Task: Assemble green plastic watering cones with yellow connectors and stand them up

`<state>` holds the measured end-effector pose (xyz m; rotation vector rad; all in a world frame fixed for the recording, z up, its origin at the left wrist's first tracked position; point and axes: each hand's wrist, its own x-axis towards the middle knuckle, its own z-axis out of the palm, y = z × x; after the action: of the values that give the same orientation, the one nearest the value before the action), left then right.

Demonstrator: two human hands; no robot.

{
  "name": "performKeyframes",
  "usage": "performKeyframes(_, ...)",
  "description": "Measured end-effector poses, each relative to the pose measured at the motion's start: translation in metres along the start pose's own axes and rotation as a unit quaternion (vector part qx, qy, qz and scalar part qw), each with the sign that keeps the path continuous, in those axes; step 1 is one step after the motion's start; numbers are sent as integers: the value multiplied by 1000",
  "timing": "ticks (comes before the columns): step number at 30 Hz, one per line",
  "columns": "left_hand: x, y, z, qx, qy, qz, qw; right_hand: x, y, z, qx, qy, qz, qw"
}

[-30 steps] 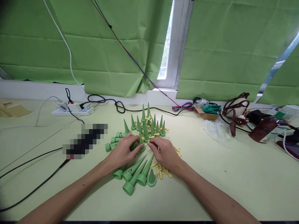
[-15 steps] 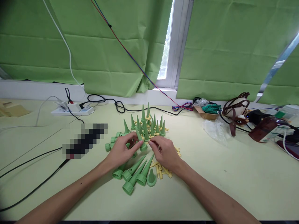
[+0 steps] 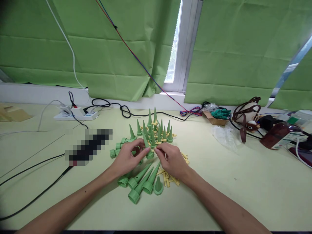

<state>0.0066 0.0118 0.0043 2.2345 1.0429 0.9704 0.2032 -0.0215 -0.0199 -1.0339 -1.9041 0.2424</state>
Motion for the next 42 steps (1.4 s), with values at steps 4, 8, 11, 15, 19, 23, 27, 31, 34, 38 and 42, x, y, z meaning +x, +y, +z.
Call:
performKeyframes(4,-1,0,0,2,-14,-2,1000,0,-1,0,0,-7,-4,1000)
performKeyframes(8,-2,0,0,4,-16,1,1000,1,-1,0,0,-11,-7,1000)
performKeyframes(11,-2,0,0,4,-15,6,1000,0,0,0,-3,-10,-9,1000)
performKeyframes(15,-1,0,0,-5,-14,2,1000,0,0,1,-3,-9,-12,1000)
performKeyframes(19,-1,0,0,-31,-20,-9,999,1,-1,1,-2,-9,-9,1000)
performKeyframes(23,-1,-1,0,-42,-23,-15,999,0,-1,0,-3,-9,-7,1000)
performKeyframes(27,-1,0,0,-38,-24,-13,999,0,-1,0,-4,-7,-11,1000)
performKeyframes(31,-1,1,0,-22,-23,-5,999,0,-1,0,-8,-9,-13,1000)
performKeyframes(34,-1,2,0,-15,-20,6,1000,0,-1,0,-7,-13,-12,1000)
performKeyframes(38,-2,2,0,-11,-17,21,1000,-1,-1,0,-7,-19,-4,1000)
performKeyframes(42,-2,1,-1,-4,-18,34,999,-1,-1,0,-4,-24,0,1000)
